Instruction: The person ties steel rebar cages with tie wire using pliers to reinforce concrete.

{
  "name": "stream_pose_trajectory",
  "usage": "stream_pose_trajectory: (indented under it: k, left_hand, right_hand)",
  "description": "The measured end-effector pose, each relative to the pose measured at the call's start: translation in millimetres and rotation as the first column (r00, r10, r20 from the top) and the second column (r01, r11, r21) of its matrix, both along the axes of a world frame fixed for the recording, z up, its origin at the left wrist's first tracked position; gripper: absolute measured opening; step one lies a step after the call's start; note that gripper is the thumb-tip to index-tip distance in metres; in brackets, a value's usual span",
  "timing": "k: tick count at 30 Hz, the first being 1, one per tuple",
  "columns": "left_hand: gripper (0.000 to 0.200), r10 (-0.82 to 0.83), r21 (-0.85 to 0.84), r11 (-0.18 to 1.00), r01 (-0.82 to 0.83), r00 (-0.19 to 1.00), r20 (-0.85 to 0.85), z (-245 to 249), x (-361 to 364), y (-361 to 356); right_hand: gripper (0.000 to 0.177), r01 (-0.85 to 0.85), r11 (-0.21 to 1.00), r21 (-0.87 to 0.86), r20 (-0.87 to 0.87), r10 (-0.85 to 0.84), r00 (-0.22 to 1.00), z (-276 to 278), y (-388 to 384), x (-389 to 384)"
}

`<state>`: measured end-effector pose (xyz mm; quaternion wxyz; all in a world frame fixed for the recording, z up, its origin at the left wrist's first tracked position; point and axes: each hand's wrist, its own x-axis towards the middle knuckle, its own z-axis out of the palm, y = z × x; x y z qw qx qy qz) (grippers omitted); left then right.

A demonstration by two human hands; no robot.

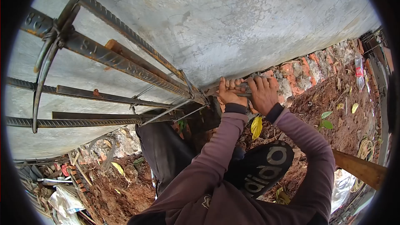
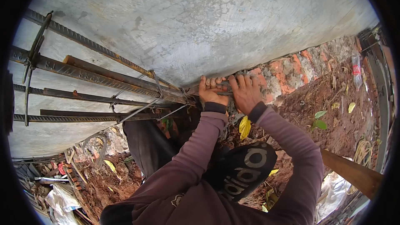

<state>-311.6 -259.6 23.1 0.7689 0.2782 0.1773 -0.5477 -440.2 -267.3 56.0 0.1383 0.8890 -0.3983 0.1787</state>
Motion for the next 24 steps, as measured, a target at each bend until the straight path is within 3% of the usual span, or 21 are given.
stream_pose_trajectory:
  k: [3,4,7,9,11,12,14,16,17,19,20,21,22,23,24]
  left_hand:
    - [0.026,0.036,0.059,0.998,-0.032,0.997,-0.063,-15.7,-0.6,-8.4]
    - [0.021,-0.010,0.103,0.995,0.016,0.998,-0.065,-12.0,0.5,-5.2]
    - [0.019,-0.103,-0.119,0.986,0.114,0.991,0.089,-20.3,0.3,20.8]
    - [0.021,-0.195,-0.154,0.964,0.215,0.971,0.135,-28.7,9.2,34.3]
    - [0.022,-0.242,-0.147,0.952,0.267,0.955,0.169,-30.4,15.2,35.9]
    - [0.021,-0.215,-0.154,0.959,0.237,0.965,0.149,-23.0,15.2,33.7]
    - [0.021,-0.173,-0.173,0.966,0.190,0.979,0.108,-1.2,9.9,23.3]
    - [0.024,-0.095,-0.339,0.934,0.112,0.993,0.067,-22.7,7.4,13.3]
    - [0.026,-0.060,-0.409,0.910,0.072,0.997,0.043,-37.2,7.0,11.7]
    - [0.031,-0.041,-0.225,0.973,0.044,0.999,0.022,-13.5,0.9,8.5]
    - [0.031,-0.034,-0.121,0.992,0.036,0.999,0.019,1.9,-1.6,7.6]
    - [0.032,-0.023,-0.026,0.999,0.024,1.000,0.021,10.2,-0.2,3.1]
    - [0.031,-0.059,0.029,0.998,0.059,0.998,-0.024,3.0,3.5,-1.8]
    - [0.030,-0.050,0.058,0.997,0.052,0.998,-0.022,3.8,4.6,-4.4]
    - [0.030,-0.044,0.089,0.995,0.046,0.999,-0.023,6.6,3.1,-6.0]
  right_hand:
    - [0.047,0.042,0.911,0.410,-0.081,-0.009,0.997,-44.8,-31.2,-0.4]
    - [0.042,0.091,0.788,0.609,-0.120,-0.022,0.993,-15.7,-36.6,6.8]
    - [0.033,-0.010,0.670,0.742,-0.210,0.247,0.946,15.0,-68.2,9.8]
    - [0.029,0.198,0.229,0.953,-0.265,0.313,0.912,19.0,-93.4,18.9]
    - [0.027,0.391,-0.257,0.884,-0.274,0.393,0.878,21.9,-109.4,26.0]
    - [0.028,0.335,-0.418,0.844,-0.202,0.330,0.922,21.3,-105.4,20.4]
    - [0.028,0.291,-0.442,0.848,-0.162,0.306,0.938,17.9,-100.3,17.4]
    - [0.028,0.293,-0.473,0.831,-0.161,0.300,0.940,21.3,-101.5,20.3]
    - [0.028,0.278,-0.272,0.921,-0.181,0.333,0.926,22.0,-98.1,21.2]
    - [0.030,0.204,0.159,0.966,-0.251,0.379,0.891,30.2,-88.2,20.5]
    - [0.034,0.043,0.456,0.889,-0.247,0.398,0.884,38.1,-73.9,14.7]
    - [0.034,-0.032,0.760,0.649,-0.280,0.278,0.919,34.7,-51.9,12.8]
    - [0.034,-0.070,0.951,0.301,-0.259,0.152,0.954,30.8,-26.6,7.7]
    - [0.035,-0.057,0.994,-0.088,-0.185,0.040,0.982,26.6,-12.5,3.3]
    - [0.032,-0.041,0.994,-0.100,-0.072,0.034,0.997,10.7,-12.6,2.8]
